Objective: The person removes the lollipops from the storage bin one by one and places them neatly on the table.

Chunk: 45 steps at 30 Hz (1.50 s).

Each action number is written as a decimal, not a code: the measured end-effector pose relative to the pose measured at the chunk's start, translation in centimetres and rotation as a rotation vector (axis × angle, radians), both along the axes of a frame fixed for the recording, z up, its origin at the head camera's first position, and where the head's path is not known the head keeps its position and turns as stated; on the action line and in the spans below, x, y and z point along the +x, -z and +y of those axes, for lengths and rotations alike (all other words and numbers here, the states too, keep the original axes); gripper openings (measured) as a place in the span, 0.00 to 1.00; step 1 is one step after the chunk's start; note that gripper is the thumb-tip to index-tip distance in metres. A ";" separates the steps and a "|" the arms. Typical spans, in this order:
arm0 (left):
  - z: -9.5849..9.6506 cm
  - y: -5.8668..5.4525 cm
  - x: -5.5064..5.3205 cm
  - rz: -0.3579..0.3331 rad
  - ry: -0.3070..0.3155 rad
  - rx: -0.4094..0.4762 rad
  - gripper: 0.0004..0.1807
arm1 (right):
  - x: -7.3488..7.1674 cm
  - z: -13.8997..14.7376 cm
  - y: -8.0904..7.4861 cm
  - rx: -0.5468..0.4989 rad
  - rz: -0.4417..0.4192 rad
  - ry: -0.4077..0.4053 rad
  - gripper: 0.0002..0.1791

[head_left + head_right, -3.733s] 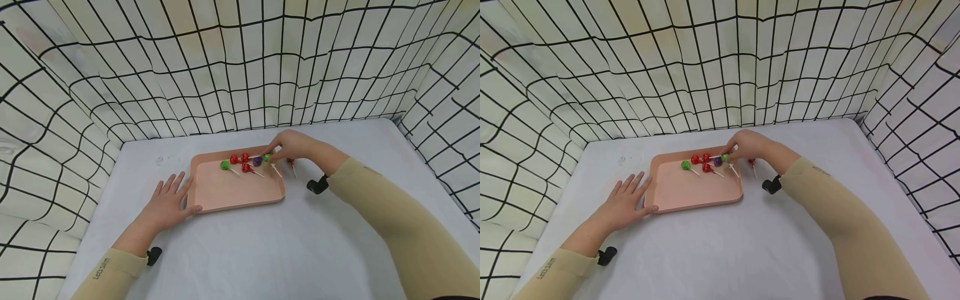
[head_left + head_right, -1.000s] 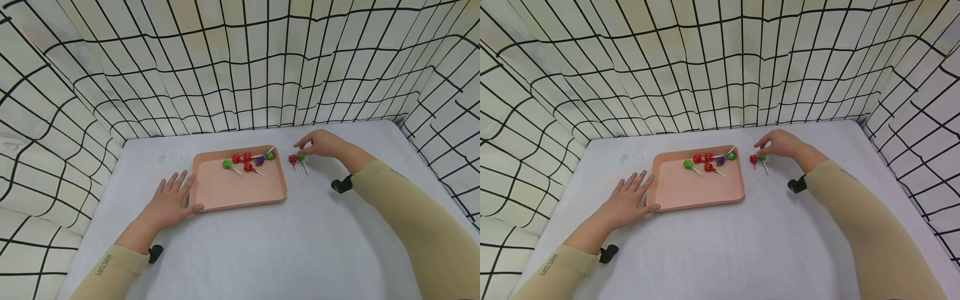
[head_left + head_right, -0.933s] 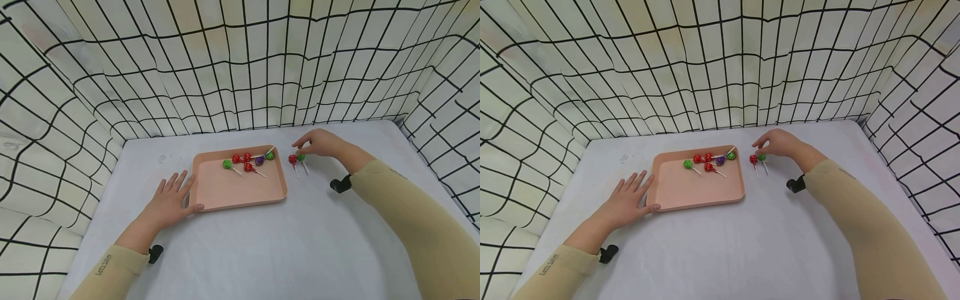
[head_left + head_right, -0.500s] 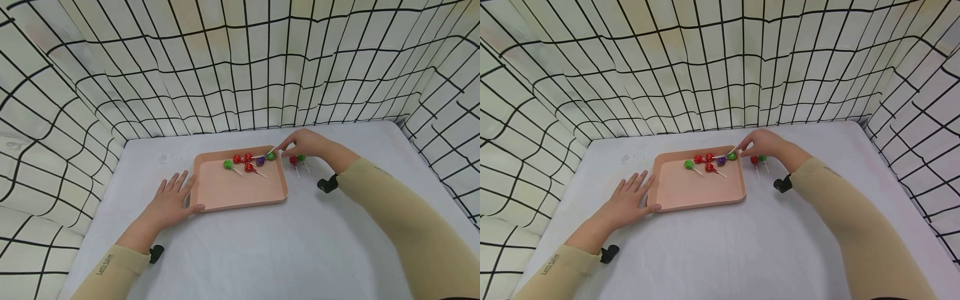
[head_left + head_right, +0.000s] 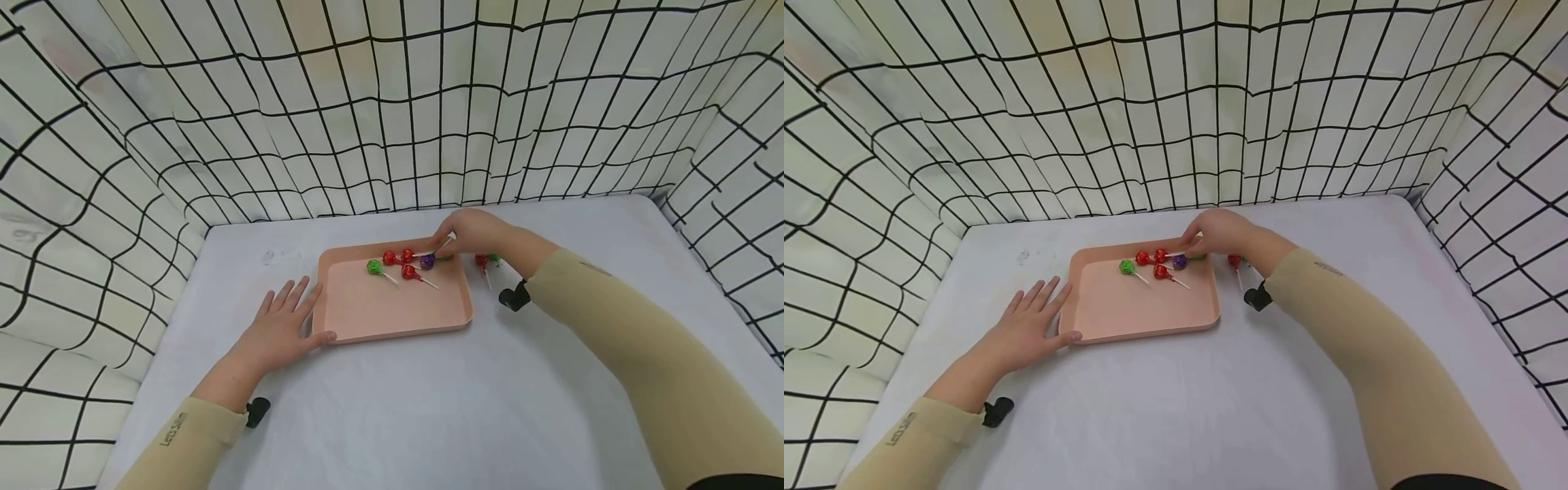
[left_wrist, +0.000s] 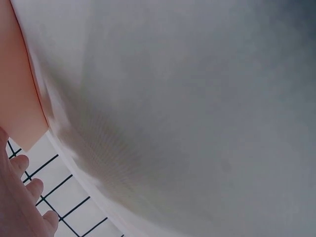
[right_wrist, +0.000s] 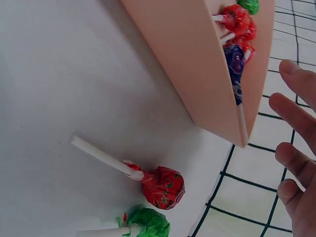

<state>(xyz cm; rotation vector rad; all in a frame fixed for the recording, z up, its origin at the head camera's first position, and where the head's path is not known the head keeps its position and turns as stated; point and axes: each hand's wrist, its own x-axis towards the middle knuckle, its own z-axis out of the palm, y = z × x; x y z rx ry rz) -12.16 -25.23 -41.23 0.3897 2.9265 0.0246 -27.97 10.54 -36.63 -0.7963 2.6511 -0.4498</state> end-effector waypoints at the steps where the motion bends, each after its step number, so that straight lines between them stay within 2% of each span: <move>1: 0.0 0.0 0.0 0.001 -0.001 0.000 0.57 | 0.0 -0.3 0.1 0.010 0.011 -0.019 0.14; 11: 0.2 -0.1 0.1 0.000 -0.007 0.006 0.57 | -0.1 -2.0 0.7 0.159 0.139 -0.255 0.15; 14: 0.2 -0.1 0.1 0.002 -0.007 0.004 0.56 | -0.1 -2.3 0.9 0.198 0.172 -0.292 0.14; 32: 0.2 -0.5 0.1 0.005 -0.006 0.006 0.56 | -0.5 -3.8 2.3 0.360 0.316 -0.429 0.15; 38: 0.1 -0.3 0.0 0.004 -0.011 -0.005 0.57 | -0.2 -3.9 2.3 0.378 0.335 -0.438 0.14; 45: 0.0 -0.1 0.0 0.011 -0.005 -0.001 0.57 | 0.1 -4.0 2.2 0.359 0.316 -0.418 0.14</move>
